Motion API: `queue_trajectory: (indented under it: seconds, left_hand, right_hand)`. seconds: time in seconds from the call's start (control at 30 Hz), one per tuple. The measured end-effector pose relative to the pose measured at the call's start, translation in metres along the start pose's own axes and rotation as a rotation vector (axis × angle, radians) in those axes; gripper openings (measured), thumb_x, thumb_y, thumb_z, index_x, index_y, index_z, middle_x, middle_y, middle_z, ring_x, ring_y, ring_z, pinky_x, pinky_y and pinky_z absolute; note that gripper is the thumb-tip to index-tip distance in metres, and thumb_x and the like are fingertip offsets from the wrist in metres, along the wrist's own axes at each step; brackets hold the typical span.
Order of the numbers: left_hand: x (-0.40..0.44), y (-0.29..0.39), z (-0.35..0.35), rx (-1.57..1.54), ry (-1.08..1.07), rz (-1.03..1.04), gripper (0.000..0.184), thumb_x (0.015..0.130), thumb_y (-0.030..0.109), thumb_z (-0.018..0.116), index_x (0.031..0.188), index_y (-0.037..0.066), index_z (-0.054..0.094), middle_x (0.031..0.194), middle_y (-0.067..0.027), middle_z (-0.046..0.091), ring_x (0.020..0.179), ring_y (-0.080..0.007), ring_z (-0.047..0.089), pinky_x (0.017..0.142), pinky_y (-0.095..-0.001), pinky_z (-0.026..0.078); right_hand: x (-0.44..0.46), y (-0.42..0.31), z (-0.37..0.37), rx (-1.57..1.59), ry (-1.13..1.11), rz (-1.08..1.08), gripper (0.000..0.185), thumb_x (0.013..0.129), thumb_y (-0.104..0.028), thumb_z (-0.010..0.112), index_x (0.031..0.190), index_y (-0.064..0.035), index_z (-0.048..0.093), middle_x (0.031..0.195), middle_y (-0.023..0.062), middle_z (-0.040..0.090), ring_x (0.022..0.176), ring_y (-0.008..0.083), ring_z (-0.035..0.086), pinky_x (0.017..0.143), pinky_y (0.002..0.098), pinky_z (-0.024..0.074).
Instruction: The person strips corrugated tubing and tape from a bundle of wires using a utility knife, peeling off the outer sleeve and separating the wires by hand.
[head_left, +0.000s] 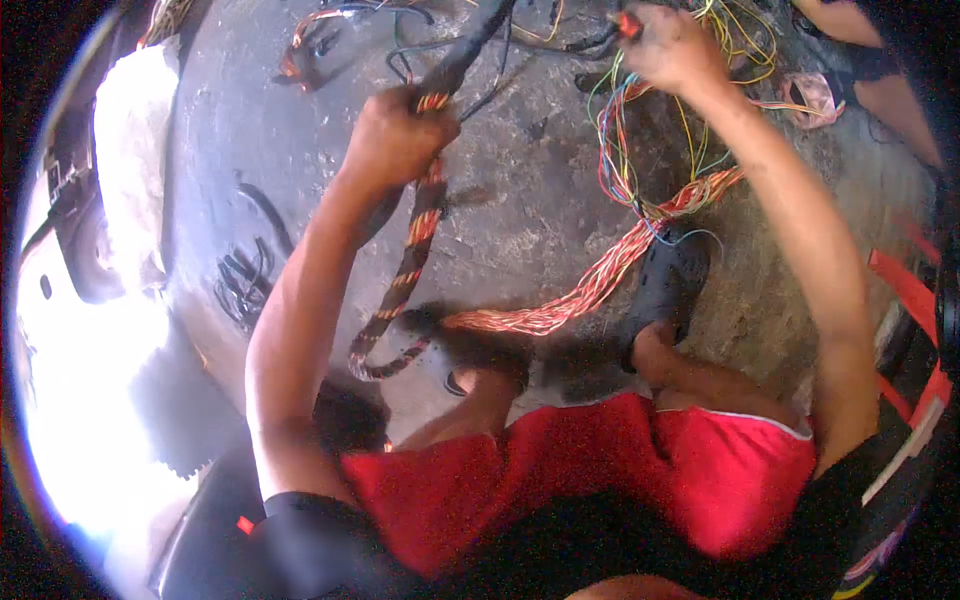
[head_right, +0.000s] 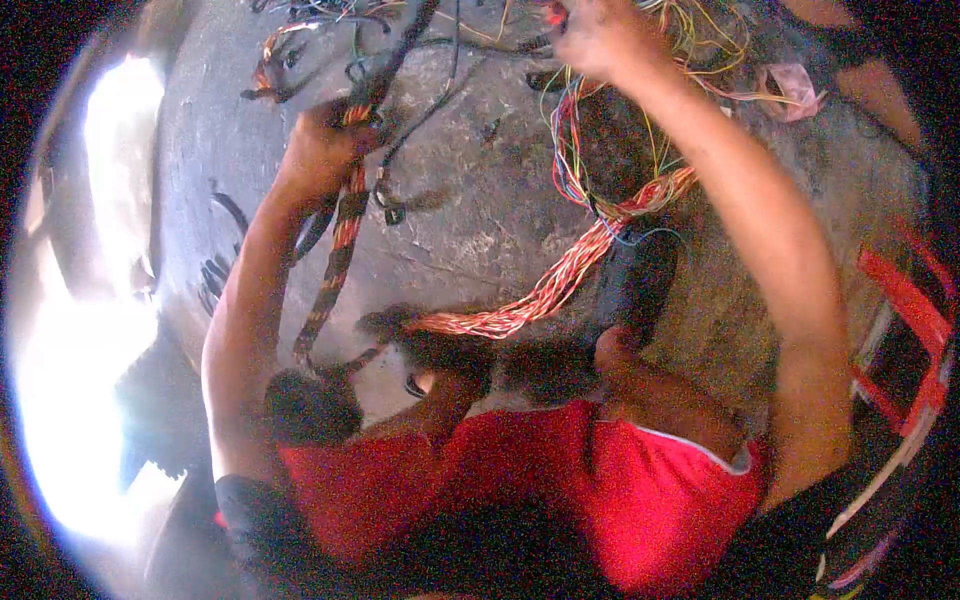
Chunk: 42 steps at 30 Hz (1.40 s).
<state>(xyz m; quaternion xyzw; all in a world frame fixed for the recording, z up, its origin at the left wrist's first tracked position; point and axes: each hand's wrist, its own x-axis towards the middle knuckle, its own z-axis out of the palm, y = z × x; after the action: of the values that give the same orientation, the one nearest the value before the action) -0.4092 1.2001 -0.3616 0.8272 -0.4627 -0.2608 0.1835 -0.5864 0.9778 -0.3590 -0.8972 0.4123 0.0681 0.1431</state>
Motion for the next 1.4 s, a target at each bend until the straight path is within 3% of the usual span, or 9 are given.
queue_trajectory:
  seconds: [0.03, 0.07, 0.13, 0.2, 0.37, 0.63, 0.8, 0.83, 1.4]
  left_hand:
    - [0.000, -0.001, 0.003, -0.002, 0.000, -0.011, 0.030, 0.068, 0.024, 0.062, 0.085, 0.000, 0.062, 0.076, -0.0204, 0.062, 0.073, -0.0345, 0.063, 0.068, -0.0417, 0.050]
    - [0.002, 0.001, 0.006, 0.242, 0.010, 0.239, 0.032, 0.068, 0.026, 0.063, 0.085, -0.002, 0.061, 0.077, -0.0205, 0.063, 0.073, -0.0344, 0.063, 0.069, -0.0407, 0.050]
    - [0.008, 0.014, 0.011, 0.490, 0.017, 0.517, 0.035, 0.068, 0.027, 0.064, 0.084, -0.004, 0.060, 0.078, -0.0206, 0.063, 0.073, -0.0343, 0.064, 0.069, -0.0396, 0.050]
    - [0.004, 0.033, 0.022, -0.176, 0.136, 0.094, 0.035, 0.073, 0.027, 0.062, 0.088, -0.005, 0.058, 0.080, -0.0214, 0.063, 0.071, -0.0332, 0.063, 0.066, -0.0378, 0.049]
    - [0.005, 0.013, 0.046, -0.958, 0.090, -0.038, 0.039, 0.082, 0.027, 0.053, 0.101, -0.007, 0.054, 0.088, -0.0201, 0.063, 0.080, -0.0262, 0.061, 0.072, -0.0348, 0.047]
    - [0.002, 0.021, 0.052, -1.232, -0.113, -0.359, 0.044, 0.092, 0.037, 0.039, 0.108, 0.000, 0.056, 0.104, -0.0134, 0.060, 0.096, -0.0208, 0.054, 0.079, -0.0351, 0.044]
    - [0.014, 0.011, 0.039, -0.233, 0.207, 0.191, 0.048, 0.093, 0.042, 0.037, 0.093, 0.000, 0.060, 0.087, -0.0253, 0.061, 0.085, -0.0396, 0.058, 0.075, -0.0435, 0.045]
    - [0.024, 0.006, 0.035, -0.226, 0.195, -0.012, 0.048, 0.093, 0.043, 0.038, 0.089, 0.000, 0.060, 0.083, -0.0288, 0.057, 0.082, -0.0463, 0.056, 0.073, -0.0480, 0.044]
    - [0.133, -0.064, -0.082, 0.490, 0.400, 0.035, 0.030, 0.084, 0.035, 0.048, 0.098, 0.013, 0.065, 0.088, -0.0210, 0.064, 0.082, -0.0412, 0.061, 0.074, -0.0502, 0.048]
  right_hand:
    - [-0.003, -0.013, 0.009, 0.200, -0.212, 0.110, 0.029, 0.086, -0.028, 0.058, 0.093, -0.0007, 0.060, 0.079, 0.0089, 0.058, 0.072, 0.0237, 0.058, 0.066, 0.0371, 0.0486]
    - [0.004, 0.007, 0.060, 0.244, 0.320, -0.297, 0.030, 0.075, -0.035, 0.066, 0.090, -0.0091, 0.065, 0.079, 0.0177, 0.064, 0.082, 0.0349, 0.063, 0.075, 0.0408, 0.0492]
    - [-0.013, -0.023, 0.056, 0.678, -0.041, -0.177, 0.050, 0.070, -0.048, 0.072, 0.095, -0.0042, 0.065, 0.094, 0.0123, 0.065, 0.088, 0.0283, 0.061, 0.079, 0.0355, 0.0474]
    - [-0.040, -0.052, 0.052, 1.313, -0.202, -0.317, 0.039, 0.075, -0.040, 0.071, 0.091, -0.0052, 0.066, 0.079, 0.0051, 0.064, 0.070, 0.0159, 0.058, 0.066, 0.0302, 0.0465]
    - [-0.063, -0.070, 0.036, 1.575, -0.541, -0.188, 0.024, 0.079, -0.033, 0.069, 0.080, -0.0104, 0.064, 0.062, -0.0034, 0.054, 0.050, 0.0039, 0.043, 0.045, 0.0213, 0.0287]
    - [-0.076, -0.080, 0.052, 1.651, -0.673, 0.116, 0.022, 0.080, -0.028, 0.064, 0.077, -0.0071, 0.063, 0.065, 0.0029, 0.058, 0.056, 0.0106, 0.053, 0.055, 0.0258, 0.0430]
    - [-0.067, -0.066, 0.064, 1.407, -0.643, -0.045, 0.016, 0.080, -0.021, 0.057, 0.073, -0.0074, 0.062, 0.075, 0.0028, 0.062, 0.065, 0.0150, 0.055, 0.060, 0.0297, 0.0421]
    - [-0.069, -0.063, 0.068, 1.386, -0.714, -0.064, 0.016, 0.080, -0.019, 0.055, 0.070, -0.0076, 0.061, 0.074, 0.0024, 0.061, 0.065, 0.0151, 0.054, 0.061, 0.0300, 0.0417]
    - [-0.061, -0.037, 0.027, 1.024, -0.295, -0.484, 0.025, 0.081, -0.032, 0.055, 0.073, -0.0079, 0.058, 0.060, 0.0081, 0.055, 0.061, 0.0198, 0.055, 0.061, 0.0332, 0.0406]
